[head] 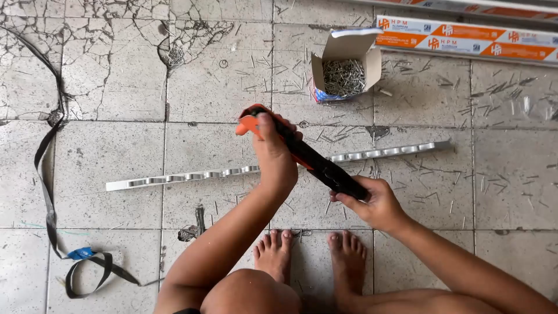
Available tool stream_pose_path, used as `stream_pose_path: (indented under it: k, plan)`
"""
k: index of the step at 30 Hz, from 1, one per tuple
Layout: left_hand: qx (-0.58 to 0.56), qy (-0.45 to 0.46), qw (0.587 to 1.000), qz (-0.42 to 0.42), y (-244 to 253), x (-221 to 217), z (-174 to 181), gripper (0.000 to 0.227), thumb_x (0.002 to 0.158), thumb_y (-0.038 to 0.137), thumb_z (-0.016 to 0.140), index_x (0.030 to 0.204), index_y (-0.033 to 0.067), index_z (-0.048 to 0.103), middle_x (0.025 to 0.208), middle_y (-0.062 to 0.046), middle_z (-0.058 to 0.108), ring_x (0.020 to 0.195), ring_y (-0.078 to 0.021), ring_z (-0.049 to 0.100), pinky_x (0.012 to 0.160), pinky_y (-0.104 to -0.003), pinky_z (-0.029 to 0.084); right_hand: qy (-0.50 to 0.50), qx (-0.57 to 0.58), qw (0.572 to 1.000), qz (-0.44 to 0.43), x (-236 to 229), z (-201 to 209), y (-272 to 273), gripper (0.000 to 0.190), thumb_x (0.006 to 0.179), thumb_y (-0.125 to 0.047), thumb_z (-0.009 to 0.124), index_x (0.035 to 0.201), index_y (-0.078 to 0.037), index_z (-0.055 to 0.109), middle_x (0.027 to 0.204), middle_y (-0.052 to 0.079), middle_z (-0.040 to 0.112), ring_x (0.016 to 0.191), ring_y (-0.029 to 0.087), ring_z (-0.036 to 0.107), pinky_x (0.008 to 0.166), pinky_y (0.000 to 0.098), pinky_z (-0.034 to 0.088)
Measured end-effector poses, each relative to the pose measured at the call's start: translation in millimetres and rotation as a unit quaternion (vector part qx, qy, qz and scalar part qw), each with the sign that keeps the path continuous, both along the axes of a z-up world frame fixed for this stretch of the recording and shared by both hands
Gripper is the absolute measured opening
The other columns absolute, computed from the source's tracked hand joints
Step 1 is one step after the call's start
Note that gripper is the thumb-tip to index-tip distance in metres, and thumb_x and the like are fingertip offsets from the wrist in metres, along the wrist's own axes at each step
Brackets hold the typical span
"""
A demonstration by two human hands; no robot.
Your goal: The person sits on a tiled floor and uses a nail gun to attach nails to a long, wavy metal strip. They repeatedly pick up nails from a nearby box and drive them into the metal piece.
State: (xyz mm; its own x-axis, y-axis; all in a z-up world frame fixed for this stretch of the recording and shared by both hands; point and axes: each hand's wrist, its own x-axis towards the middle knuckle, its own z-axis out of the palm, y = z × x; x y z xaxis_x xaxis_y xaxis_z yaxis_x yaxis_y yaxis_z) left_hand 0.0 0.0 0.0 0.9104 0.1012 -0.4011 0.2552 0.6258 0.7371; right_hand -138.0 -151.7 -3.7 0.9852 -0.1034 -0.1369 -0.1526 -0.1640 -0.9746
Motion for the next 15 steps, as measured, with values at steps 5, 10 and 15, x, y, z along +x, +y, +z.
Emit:
stream_pose_path:
  k: [5, 10, 15]
  plan:
    - [0.186, -0.146, 0.952, -0.195, 4, -26, -48, 0.038, 0.083, 0.043, 0.082, 0.081, 0.0142, 0.057, 0.073, -0.004, 0.063, 0.070, -0.0156, 0.065, 0.064, -0.031, 0.060, 0.125, -0.023, 0.987, 0.095, -18, -30, -14, 0.013, 0.078, -0.009, 0.084, 0.085, 0.001, 0.078, 0.069, 0.016, 0.076, 0.072, 0.020, 0.070, 0.066, 0.0385, 0.060]
    - [0.365, -0.224, 0.808, -0.406, 21, -30, -61, 0.058, 0.053, 0.038, 0.096, 0.080, -0.0028, 0.065, 0.071, -0.024, 0.068, 0.074, -0.0453, 0.070, 0.068, -0.052, 0.059, 0.293, -0.119, 0.921, 0.227, -36, -68, -24, 0.018, 0.076, -0.017, 0.084, 0.083, -0.001, 0.081, 0.078, 0.018, 0.082, 0.081, 0.031, 0.080, 0.075, 0.0434, 0.061]
    - [0.536, -0.414, 0.493, -0.547, 24, -35, -54, 0.042, 0.063, 0.045, 0.087, 0.075, 0.0069, 0.073, 0.067, -0.011, 0.070, 0.068, -0.0340, 0.073, 0.063, -0.044, 0.061, 0.350, -0.163, 0.828, 0.407, -13, -44, -14, 0.043, 0.085, -0.035, 0.075, 0.109, 0.001, 0.075, 0.108, 0.022, 0.077, 0.110, 0.037, 0.072, 0.096, 0.0488, 0.057]
